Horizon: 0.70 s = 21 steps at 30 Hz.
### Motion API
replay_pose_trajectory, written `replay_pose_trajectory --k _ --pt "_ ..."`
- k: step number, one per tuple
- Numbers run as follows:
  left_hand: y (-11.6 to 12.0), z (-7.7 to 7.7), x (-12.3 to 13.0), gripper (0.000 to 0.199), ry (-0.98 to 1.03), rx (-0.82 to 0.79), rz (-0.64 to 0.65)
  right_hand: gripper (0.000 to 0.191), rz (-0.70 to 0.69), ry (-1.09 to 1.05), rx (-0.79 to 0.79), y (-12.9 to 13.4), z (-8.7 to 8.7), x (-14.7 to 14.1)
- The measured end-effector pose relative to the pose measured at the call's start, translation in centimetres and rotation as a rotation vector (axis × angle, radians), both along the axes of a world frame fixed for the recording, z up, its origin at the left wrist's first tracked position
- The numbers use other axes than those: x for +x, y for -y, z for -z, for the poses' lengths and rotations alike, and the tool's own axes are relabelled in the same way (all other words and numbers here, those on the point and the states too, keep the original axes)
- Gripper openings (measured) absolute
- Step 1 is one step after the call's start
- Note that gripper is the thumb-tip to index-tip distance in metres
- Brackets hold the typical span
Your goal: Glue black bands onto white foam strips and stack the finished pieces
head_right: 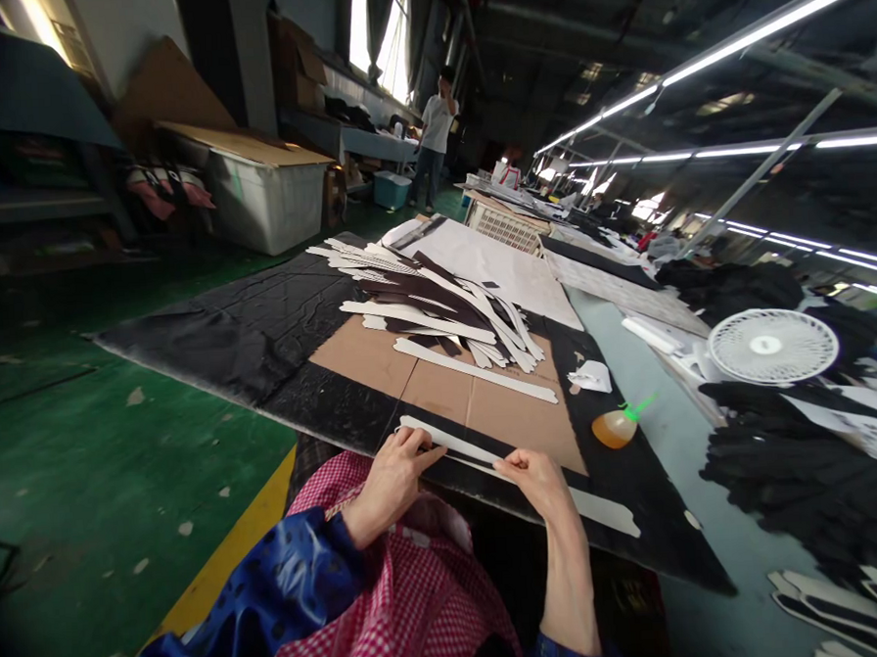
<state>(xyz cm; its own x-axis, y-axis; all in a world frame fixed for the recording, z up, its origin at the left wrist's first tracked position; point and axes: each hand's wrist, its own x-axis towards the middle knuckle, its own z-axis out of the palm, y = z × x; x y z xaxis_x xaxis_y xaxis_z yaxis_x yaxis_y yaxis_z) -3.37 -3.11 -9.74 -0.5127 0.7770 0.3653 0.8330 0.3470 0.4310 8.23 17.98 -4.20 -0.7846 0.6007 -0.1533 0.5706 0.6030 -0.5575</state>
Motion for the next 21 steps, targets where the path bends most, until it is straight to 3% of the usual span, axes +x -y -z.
replay_pose_trajectory --k 10,17,21 --pt "0.1 -0.2 -0.1 0.031 -0.001 0.001 -0.011 0.028 0.036 0.099 0.087 0.1 0.9 -0.3" --pt "2.4 -0.5 -1.7 0.037 0.030 0.022 -0.082 0.023 -0.022 0.127 0.142 3.5 0.6 -2.6" --pt "3.5 0.0 -3.0 0.040 0.139 0.183 -0.086 0.020 -0.028 0.170 0.202 5.1 0.1 -3.7"
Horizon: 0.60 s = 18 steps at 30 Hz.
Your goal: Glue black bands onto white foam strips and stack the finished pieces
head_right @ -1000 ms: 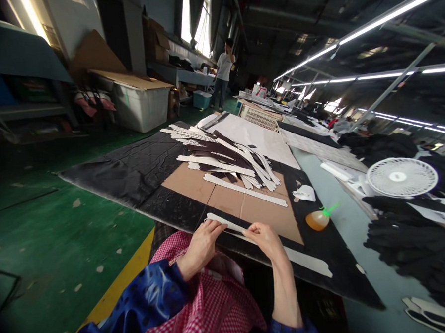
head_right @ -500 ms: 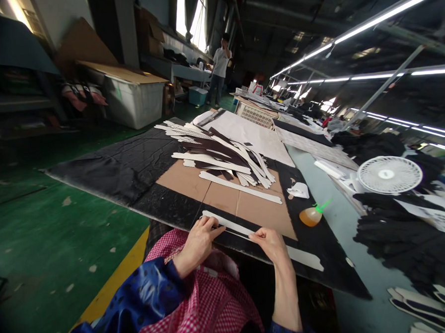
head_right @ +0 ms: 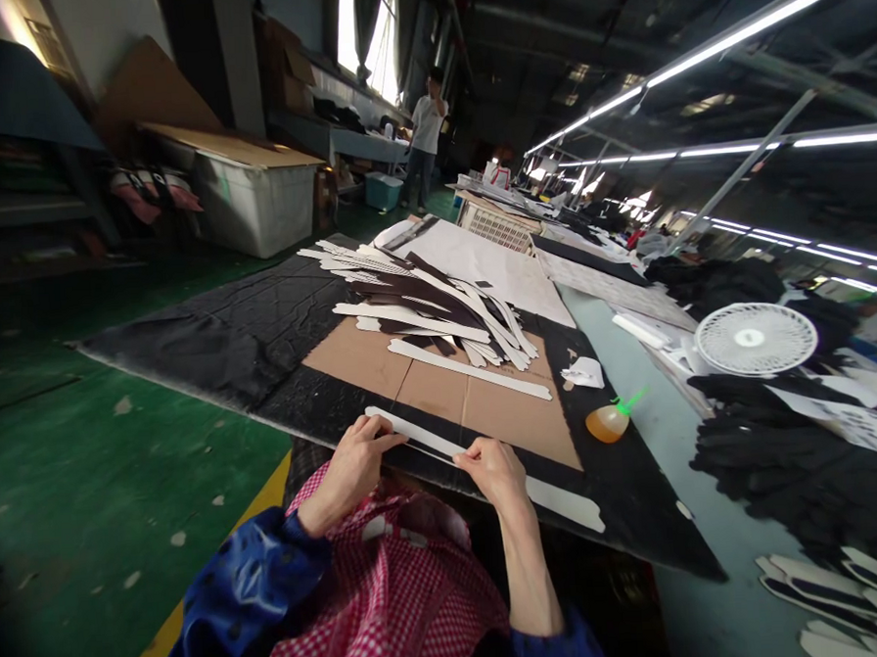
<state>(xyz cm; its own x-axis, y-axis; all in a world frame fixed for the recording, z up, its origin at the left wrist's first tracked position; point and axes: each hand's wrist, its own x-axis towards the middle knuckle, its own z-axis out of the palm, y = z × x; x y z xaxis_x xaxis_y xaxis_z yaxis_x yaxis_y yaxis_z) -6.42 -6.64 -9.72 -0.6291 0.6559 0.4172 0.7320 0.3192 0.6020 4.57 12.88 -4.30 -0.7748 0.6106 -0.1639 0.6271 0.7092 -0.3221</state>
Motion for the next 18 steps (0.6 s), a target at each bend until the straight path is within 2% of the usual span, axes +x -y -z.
replay_pose_trajectory --k 2,4,6,7,8,10,12,13,16,18 --pt "0.7 -0.3 -0.6 0.039 0.105 0.183 -0.013 0.020 -0.009 0.007 0.001 0.3 -0.1 -0.2" --pt "1.4 -1.0 -0.9 0.036 0.148 0.371 -0.112 0.020 -0.012 0.009 0.002 0.3 -0.2 -0.2" --pt "1.6 -1.9 -0.7 0.031 0.090 0.466 -0.230 0.020 -0.003 0.025 0.019 0.4 -0.2 -0.2" --pt "1.4 -2.3 -0.3 0.030 0.049 0.466 -0.247 0.020 0.002 0.035 0.029 0.4 -0.2 -0.2" --pt "0.9 -2.7 0.1 0.030 0.018 0.435 -0.216 0.020 0.003 0.045 0.039 0.3 -0.2 -0.2" --pt "-0.8 -2.9 1.3 0.029 0.001 0.315 -0.050 0.022 -0.004 0.056 0.054 0.3 -0.2 -0.2" --pt "-3.1 -2.6 2.5 0.027 0.008 0.157 0.127 0.023 -0.028 0.056 0.059 0.2 -0.2 -0.3" --pt "-4.3 -2.2 2.9 0.026 0.011 0.087 0.169 0.023 -0.037 0.057 0.058 0.2 -0.2 -0.3" --pt "-6.7 -1.0 3.3 0.021 0.015 -0.068 0.191 0.024 -0.052 0.065 0.048 0.3 -0.2 -0.5" --pt "-7.3 -0.4 3.1 0.021 0.011 -0.108 0.188 0.025 -0.048 0.058 0.034 0.3 -0.2 -0.4"
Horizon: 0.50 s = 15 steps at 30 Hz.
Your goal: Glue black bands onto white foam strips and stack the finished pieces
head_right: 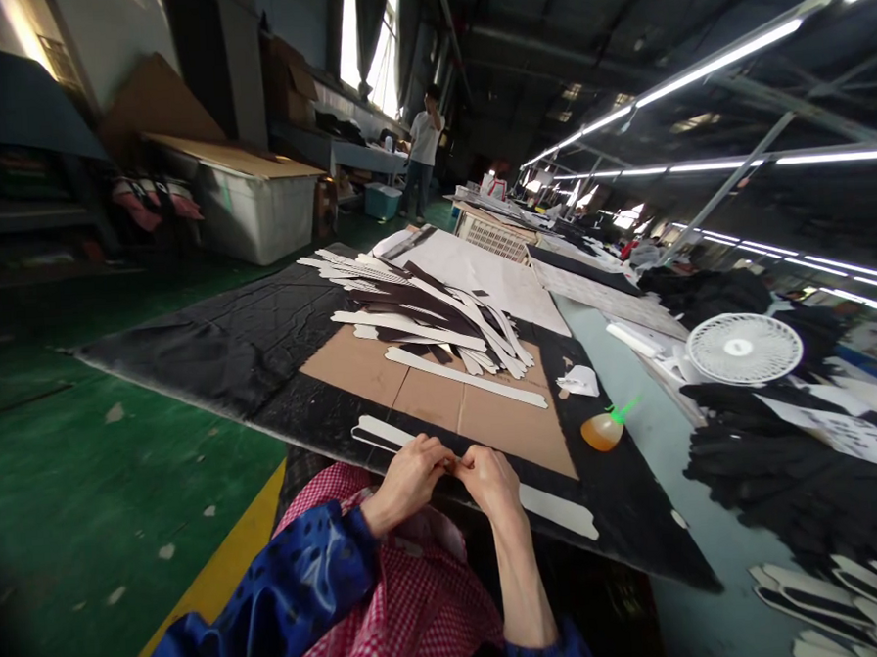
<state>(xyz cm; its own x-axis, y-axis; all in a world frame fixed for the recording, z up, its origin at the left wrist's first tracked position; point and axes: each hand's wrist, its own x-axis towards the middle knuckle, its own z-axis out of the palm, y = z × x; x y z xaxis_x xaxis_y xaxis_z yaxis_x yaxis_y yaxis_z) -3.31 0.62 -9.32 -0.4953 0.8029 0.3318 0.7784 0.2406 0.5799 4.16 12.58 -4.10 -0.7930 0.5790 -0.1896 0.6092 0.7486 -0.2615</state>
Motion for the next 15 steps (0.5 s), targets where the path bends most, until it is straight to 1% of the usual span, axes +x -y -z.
replay_pose_trajectory --k 3,7,10,12,15 --pt "0.1 0.3 -0.3 0.022 -0.019 -0.008 0.002 0.023 0.038 -0.053 -0.038 -0.9 0.1 0.7" --pt "0.2 0.4 -0.3 0.027 -0.043 -0.011 0.028 0.027 0.067 -0.177 -0.154 -3.6 0.4 3.1" --pt "0.1 0.7 -0.3 0.028 -0.057 0.004 0.047 0.029 0.080 -0.190 -0.164 -5.3 0.6 4.7" --pt "0.0 1.0 -0.4 0.029 -0.062 0.015 0.048 0.029 0.088 -0.187 -0.155 -5.8 0.7 5.2" --pt "0.0 1.0 -0.4 0.030 -0.065 0.019 0.048 0.028 0.099 -0.199 -0.161 -5.7 0.7 5.4"
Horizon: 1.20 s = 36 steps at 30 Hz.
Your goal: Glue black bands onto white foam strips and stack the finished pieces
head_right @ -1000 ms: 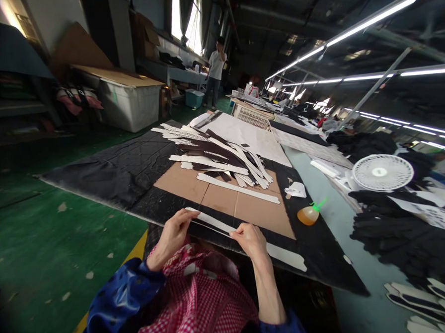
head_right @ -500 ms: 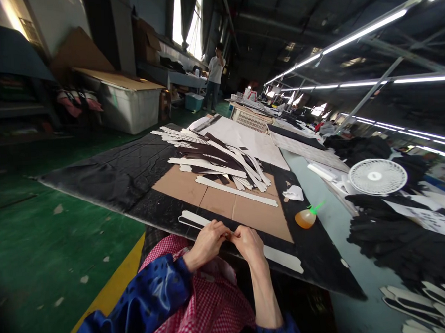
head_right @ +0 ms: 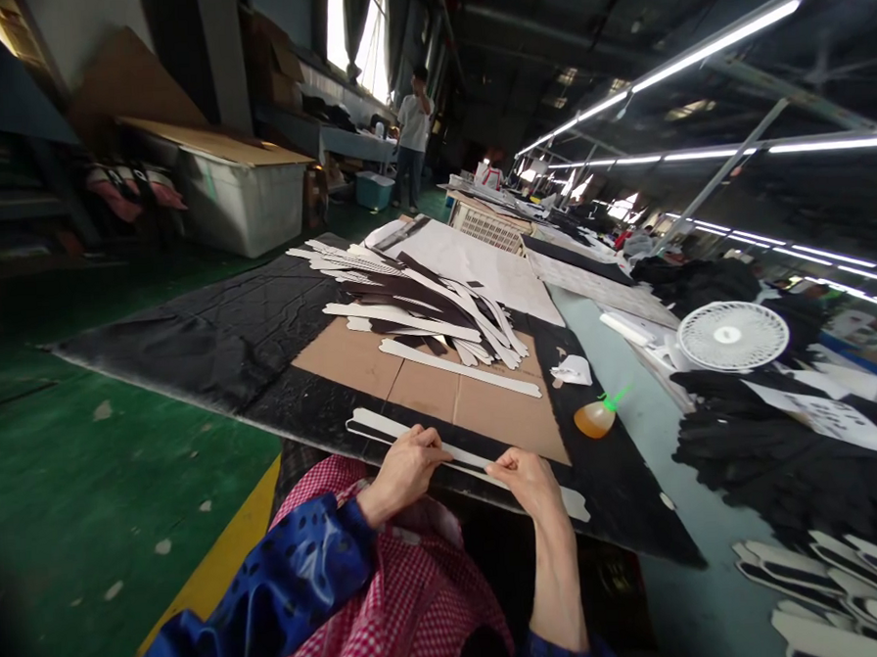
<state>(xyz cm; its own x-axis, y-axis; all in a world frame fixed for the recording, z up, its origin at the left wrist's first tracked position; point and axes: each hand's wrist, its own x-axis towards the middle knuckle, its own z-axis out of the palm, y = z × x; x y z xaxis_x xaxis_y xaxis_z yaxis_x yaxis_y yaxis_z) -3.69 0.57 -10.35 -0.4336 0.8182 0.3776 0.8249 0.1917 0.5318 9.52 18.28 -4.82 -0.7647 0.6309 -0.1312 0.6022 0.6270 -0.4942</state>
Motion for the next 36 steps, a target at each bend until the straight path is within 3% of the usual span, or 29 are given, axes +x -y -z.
replay_pose_trajectory --k 10,17,20,23,26,28,32,36 --pt "0.3 -0.7 0.2 0.028 -0.025 -0.057 -0.006 0.026 0.035 0.081 0.029 0.2 0.5 -0.1" --pt "2.7 -0.7 -1.1 0.027 0.004 -0.022 -0.098 0.019 -0.014 0.108 0.072 3.6 -0.5 -2.6" --pt "4.3 -1.0 -2.3 0.029 0.173 0.135 -0.107 0.016 -0.020 0.139 0.098 4.9 -1.0 -3.4" --pt "5.5 -2.1 -3.0 0.025 0.354 0.414 -0.163 0.016 -0.020 0.159 0.098 5.3 -1.2 -3.7" --pt "5.5 -3.3 -2.5 0.022 0.305 0.547 -0.202 0.015 -0.017 0.182 0.107 5.2 -1.2 -3.8" --pt "4.5 -3.6 -1.5 0.022 0.248 0.495 -0.135 0.016 -0.018 0.201 0.118 5.2 -1.1 -3.9" --pt "1.3 -2.5 0.6 0.024 0.183 0.194 0.049 0.020 -0.054 0.205 0.140 5.3 -1.0 -4.2" --pt "-0.7 -1.0 1.0 0.028 0.150 -0.007 0.067 0.022 -0.033 0.166 0.107 4.4 -1.0 -3.2"
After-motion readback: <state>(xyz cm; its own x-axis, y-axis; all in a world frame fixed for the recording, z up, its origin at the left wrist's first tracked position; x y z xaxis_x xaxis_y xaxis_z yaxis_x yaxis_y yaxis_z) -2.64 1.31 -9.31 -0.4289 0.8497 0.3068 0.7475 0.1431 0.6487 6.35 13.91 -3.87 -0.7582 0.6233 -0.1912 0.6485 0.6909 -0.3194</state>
